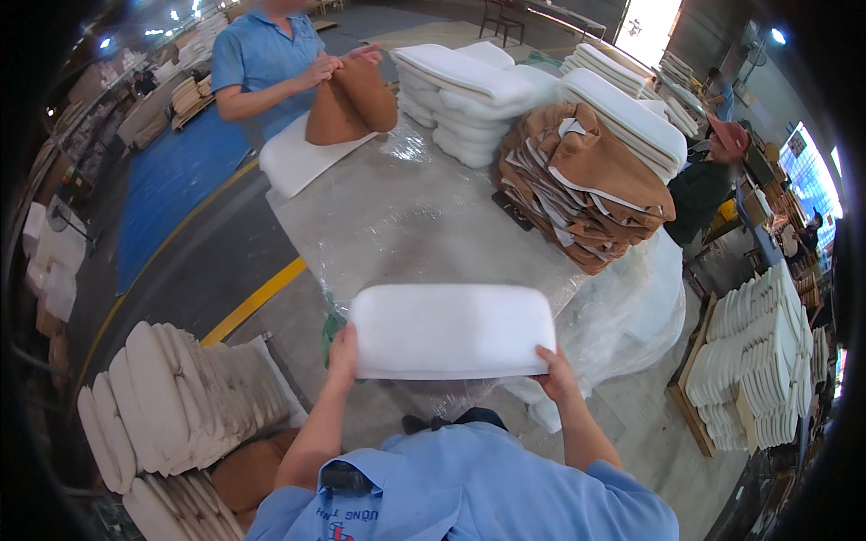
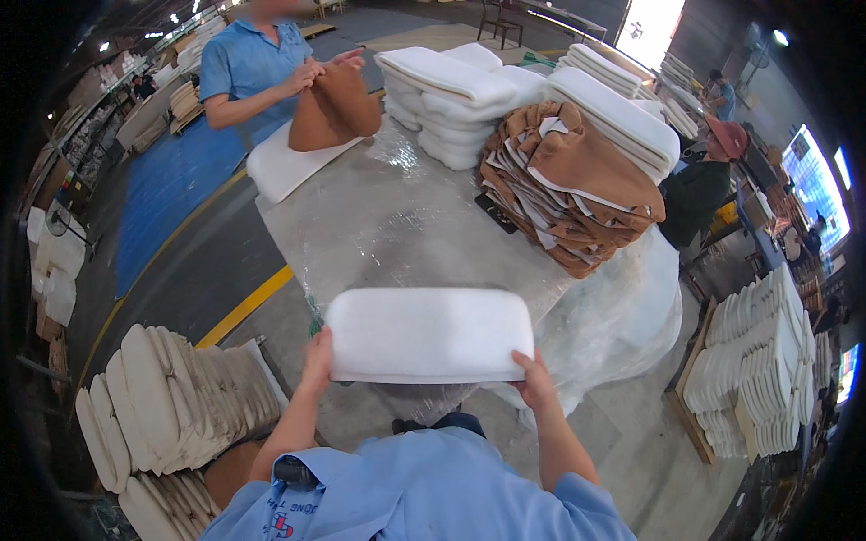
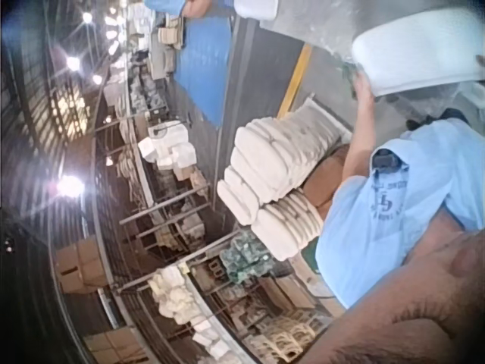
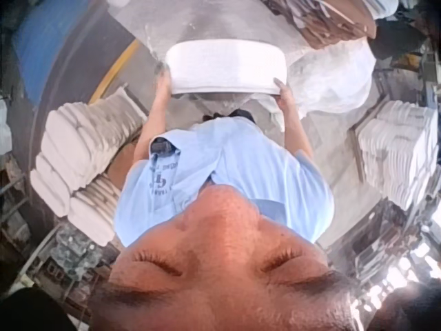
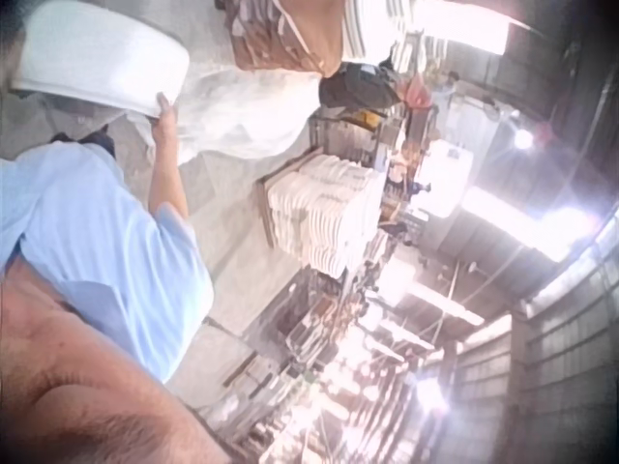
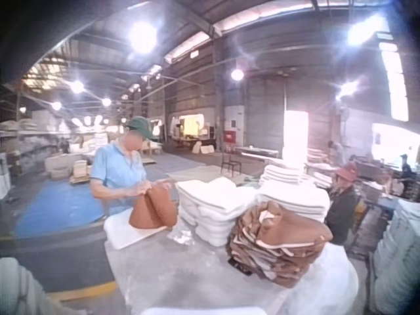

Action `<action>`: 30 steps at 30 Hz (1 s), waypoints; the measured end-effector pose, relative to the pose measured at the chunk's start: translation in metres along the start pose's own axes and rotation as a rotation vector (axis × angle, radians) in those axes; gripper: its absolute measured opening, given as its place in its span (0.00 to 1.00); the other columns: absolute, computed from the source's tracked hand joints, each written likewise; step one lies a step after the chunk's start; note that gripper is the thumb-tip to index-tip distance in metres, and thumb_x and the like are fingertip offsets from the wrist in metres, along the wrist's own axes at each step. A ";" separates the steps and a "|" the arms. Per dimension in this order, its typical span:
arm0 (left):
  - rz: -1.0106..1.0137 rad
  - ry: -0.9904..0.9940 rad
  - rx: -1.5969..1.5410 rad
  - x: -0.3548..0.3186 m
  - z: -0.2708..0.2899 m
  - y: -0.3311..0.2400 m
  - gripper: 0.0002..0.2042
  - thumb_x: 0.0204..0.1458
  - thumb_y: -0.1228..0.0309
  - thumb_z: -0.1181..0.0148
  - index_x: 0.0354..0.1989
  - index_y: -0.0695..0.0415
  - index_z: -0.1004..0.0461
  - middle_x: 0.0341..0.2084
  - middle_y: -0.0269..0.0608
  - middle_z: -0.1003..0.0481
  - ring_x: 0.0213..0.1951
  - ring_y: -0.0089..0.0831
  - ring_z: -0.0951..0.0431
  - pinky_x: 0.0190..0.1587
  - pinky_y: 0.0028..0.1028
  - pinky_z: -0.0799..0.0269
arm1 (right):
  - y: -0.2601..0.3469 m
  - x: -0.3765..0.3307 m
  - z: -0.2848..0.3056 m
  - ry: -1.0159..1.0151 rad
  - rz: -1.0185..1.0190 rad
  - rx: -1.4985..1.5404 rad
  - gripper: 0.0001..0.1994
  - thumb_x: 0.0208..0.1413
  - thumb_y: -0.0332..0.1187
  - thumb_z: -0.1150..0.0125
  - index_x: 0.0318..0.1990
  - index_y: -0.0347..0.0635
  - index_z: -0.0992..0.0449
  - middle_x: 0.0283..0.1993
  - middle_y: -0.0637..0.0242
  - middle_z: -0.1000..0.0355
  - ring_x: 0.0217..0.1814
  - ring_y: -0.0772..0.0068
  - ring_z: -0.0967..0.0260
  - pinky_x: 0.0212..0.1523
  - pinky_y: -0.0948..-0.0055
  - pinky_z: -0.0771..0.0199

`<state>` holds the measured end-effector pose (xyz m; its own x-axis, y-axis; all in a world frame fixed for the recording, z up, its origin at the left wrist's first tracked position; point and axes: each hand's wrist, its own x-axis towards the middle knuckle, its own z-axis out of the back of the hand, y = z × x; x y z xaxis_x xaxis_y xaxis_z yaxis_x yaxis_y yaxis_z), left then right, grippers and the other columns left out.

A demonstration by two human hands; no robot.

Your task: The person inserts white foam pads into brown fabric covers, aligns edges, and stacks the finished cushions. The person also moves stacks of foam and fabric on the table to continue the assembly.

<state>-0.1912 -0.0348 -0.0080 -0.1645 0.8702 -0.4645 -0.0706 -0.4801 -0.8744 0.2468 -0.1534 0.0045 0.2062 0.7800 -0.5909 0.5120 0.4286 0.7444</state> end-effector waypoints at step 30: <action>0.153 -0.093 -0.090 0.057 -0.051 -0.034 0.35 0.73 0.44 0.56 0.64 0.71 0.31 0.55 0.51 0.23 0.55 0.40 0.22 0.59 0.41 0.26 | 0.031 0.114 -0.010 -0.325 0.146 -0.555 0.35 0.69 0.64 0.48 0.56 0.34 0.21 0.50 0.57 0.22 0.54 0.62 0.27 0.59 0.64 0.29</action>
<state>-0.1480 0.0369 -0.0123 -0.2574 0.7717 -0.5816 0.0496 -0.5906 -0.8055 0.2779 -0.0473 -0.0367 0.5265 0.7077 -0.4711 -0.0286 0.5685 0.8222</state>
